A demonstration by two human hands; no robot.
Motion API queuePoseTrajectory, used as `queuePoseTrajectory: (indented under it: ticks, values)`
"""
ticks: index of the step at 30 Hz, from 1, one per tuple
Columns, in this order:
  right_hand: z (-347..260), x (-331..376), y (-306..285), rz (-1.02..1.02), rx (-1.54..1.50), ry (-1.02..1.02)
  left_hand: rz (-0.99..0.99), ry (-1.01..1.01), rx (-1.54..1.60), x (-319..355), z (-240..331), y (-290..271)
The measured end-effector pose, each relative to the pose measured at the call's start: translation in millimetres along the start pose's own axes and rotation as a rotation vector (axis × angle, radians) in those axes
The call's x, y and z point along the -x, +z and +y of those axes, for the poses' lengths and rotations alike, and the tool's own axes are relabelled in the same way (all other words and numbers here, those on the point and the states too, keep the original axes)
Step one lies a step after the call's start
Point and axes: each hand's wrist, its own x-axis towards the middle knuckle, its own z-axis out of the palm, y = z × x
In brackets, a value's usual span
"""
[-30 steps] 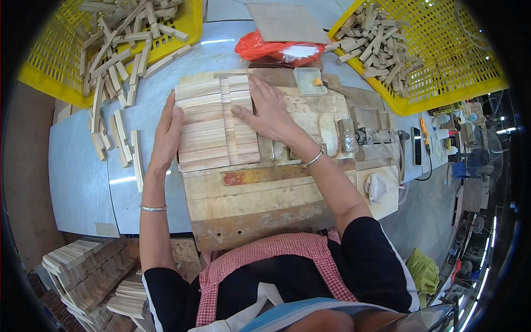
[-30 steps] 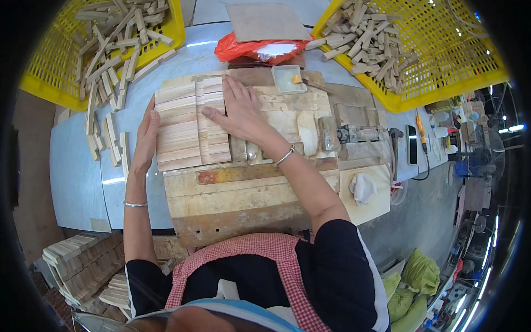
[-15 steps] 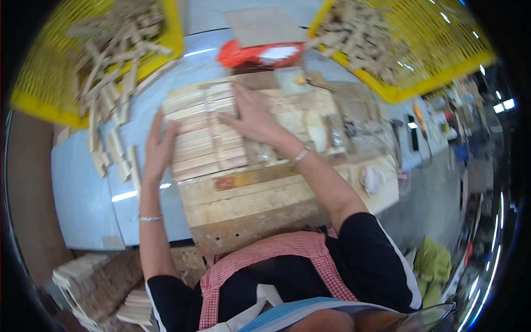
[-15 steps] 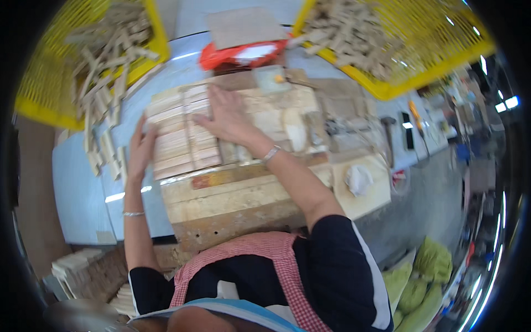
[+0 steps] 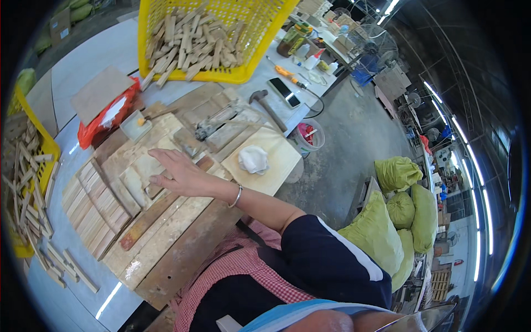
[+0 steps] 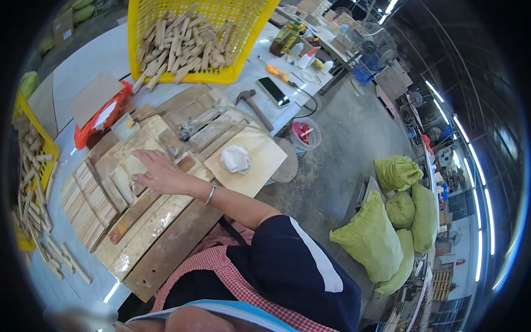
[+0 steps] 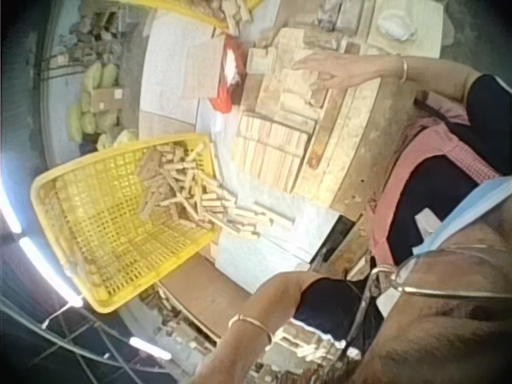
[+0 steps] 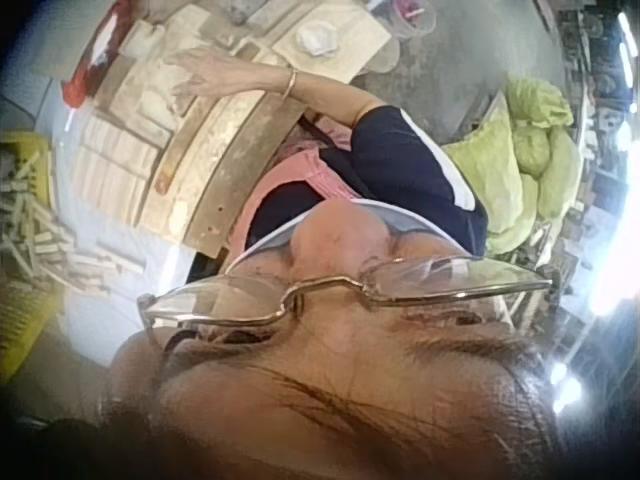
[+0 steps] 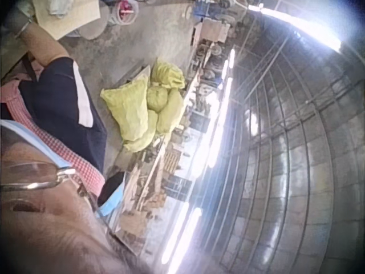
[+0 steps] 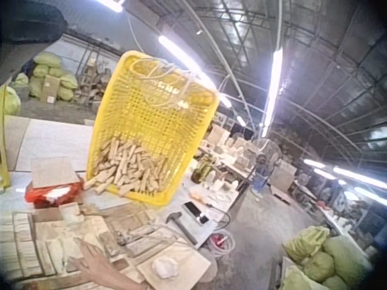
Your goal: Applying glue to wood slats and assembling them into a larger structure.
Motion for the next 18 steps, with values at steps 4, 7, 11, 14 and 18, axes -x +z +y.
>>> queuePoseTrajectory:
  ticks: [4,7,11,14,18]
  values:
    - [11,27,-25,0.042,0.026,0.046,-0.048,0.095,0.024,-12,27,30]
    - [18,41,-40,0.046,0.003,0.053,-0.074,0.151,0.026,-14,49,53]
    - [28,51,-45,0.039,-0.029,0.034,-0.074,0.204,0.023,-8,79,89]
    - [35,55,-37,0.091,-0.052,-0.026,-0.101,0.222,0.013,-3,91,102]
    - [29,56,-55,0.083,-0.095,-0.006,-0.11,0.235,-0.014,5,99,108]
